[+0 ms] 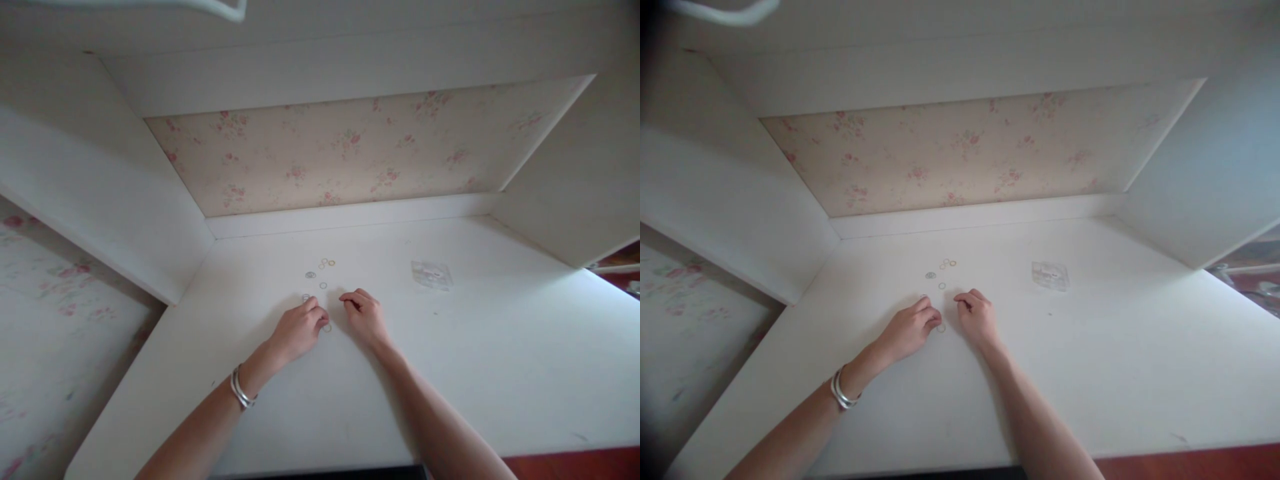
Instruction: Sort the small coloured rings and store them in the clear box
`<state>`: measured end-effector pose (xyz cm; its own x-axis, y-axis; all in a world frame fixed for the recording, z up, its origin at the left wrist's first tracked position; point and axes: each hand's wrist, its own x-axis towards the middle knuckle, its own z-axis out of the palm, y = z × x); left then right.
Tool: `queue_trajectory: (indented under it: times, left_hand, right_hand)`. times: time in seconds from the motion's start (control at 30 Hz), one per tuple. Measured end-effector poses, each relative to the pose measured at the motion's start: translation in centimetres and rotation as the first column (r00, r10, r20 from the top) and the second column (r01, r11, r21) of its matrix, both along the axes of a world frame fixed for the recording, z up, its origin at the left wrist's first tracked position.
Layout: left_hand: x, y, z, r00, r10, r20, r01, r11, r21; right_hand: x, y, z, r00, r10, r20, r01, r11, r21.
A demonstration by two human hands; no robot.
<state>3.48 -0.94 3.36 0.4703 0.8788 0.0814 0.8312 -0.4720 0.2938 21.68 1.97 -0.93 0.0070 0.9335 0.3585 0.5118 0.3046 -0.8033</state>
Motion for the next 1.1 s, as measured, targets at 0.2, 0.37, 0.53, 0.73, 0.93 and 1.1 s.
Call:
queue_trajectory:
  times: [0.2,0.37,0.53,0.73,0.93,1.1]
  left_hand:
    - [0.1,-1.0,-0.3,0.996,-0.024,-0.081,0.023,0.999,-0.023]
    - [0.2,-1.2,-0.4,0.990,-0.042,-0.135,0.040,0.999,-0.017]
    - [0.3,-1.2,-0.4,0.989,-0.028,-0.147,0.027,1.000,-0.005]
    - [0.8,-1.1,-0.5,0.982,0.003,-0.187,0.001,1.000,0.019]
    - [0.8,-1.3,-0.5,0.984,0.009,-0.180,-0.006,1.000,0.018]
    - [-0.7,-1.5,0.5,0.993,0.118,0.022,-0.119,0.991,0.060]
  right_hand:
    - [0.1,-0.1,-0.2,1.000,-0.012,0.003,0.012,1.000,0.011]
    - [0.1,-0.2,-0.1,1.000,0.000,0.007,0.000,1.000,0.011]
    - [0.1,-0.1,-0.1,1.000,0.018,0.009,-0.018,1.000,0.009]
    - [0.1,-0.1,-0.2,1.000,0.016,0.018,-0.016,1.000,0.003]
    - [0.1,-0.2,-0.2,1.000,0.018,0.024,-0.018,1.000,-0.002]
    - [0.1,-0.2,-0.1,0.999,0.021,0.034,-0.021,1.000,0.003]
